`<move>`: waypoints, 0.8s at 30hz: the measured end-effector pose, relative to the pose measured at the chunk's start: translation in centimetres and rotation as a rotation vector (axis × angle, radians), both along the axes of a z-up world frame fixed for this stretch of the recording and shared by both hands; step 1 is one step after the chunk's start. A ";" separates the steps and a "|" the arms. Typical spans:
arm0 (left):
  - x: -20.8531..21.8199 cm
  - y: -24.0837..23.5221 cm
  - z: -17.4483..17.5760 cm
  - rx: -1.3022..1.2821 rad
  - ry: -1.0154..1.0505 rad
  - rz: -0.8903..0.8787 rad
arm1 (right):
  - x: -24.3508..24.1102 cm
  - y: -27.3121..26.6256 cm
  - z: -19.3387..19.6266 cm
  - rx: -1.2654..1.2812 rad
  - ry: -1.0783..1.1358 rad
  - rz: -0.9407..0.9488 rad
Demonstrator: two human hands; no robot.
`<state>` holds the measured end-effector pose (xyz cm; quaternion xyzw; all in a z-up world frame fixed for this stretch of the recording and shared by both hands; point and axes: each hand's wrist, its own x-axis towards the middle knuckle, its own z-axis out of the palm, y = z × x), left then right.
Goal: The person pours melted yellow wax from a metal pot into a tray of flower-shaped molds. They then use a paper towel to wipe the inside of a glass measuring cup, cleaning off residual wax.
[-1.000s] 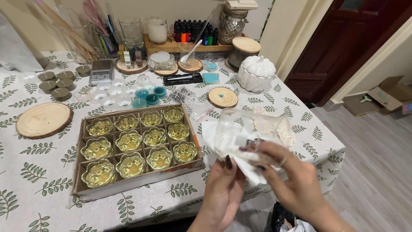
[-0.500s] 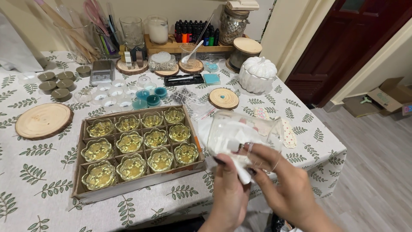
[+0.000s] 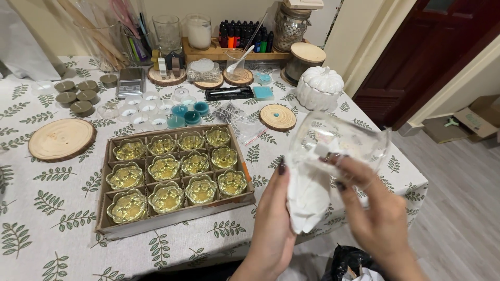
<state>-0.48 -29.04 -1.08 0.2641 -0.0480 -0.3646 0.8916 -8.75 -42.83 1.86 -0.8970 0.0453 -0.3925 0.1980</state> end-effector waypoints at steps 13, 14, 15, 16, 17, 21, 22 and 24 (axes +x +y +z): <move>2.4 -3.8 -2.6 0.138 -0.178 0.049 | -1.5 -3.7 2.2 -0.082 0.039 -0.176; 2.7 -3.7 -2.4 0.128 -0.176 0.061 | -1.2 -3.9 2.1 -0.123 0.033 -0.105; 2.9 -3.6 -2.3 0.118 -0.175 0.072 | -1.0 -4.3 2.2 -0.120 0.103 -0.093; 3.1 -3.3 -2.1 0.111 -0.173 0.086 | -0.6 -4.8 2.3 -0.116 0.172 -0.079; 3.1 -3.0 -1.8 0.110 -0.183 0.134 | -0.2 -5.3 2.4 -0.111 0.241 -0.063; 2.1 -2.0 -0.6 0.075 -0.302 0.298 | 1.9 -6.6 2.5 -0.158 0.513 0.015; 1.8 -1.8 -0.2 0.057 -0.351 0.332 | 2.7 -6.7 2.2 -0.201 0.534 0.070; 1.1 -1.2 0.6 0.071 -0.480 0.415 | 3.6 -7.1 2.0 -0.241 0.541 0.165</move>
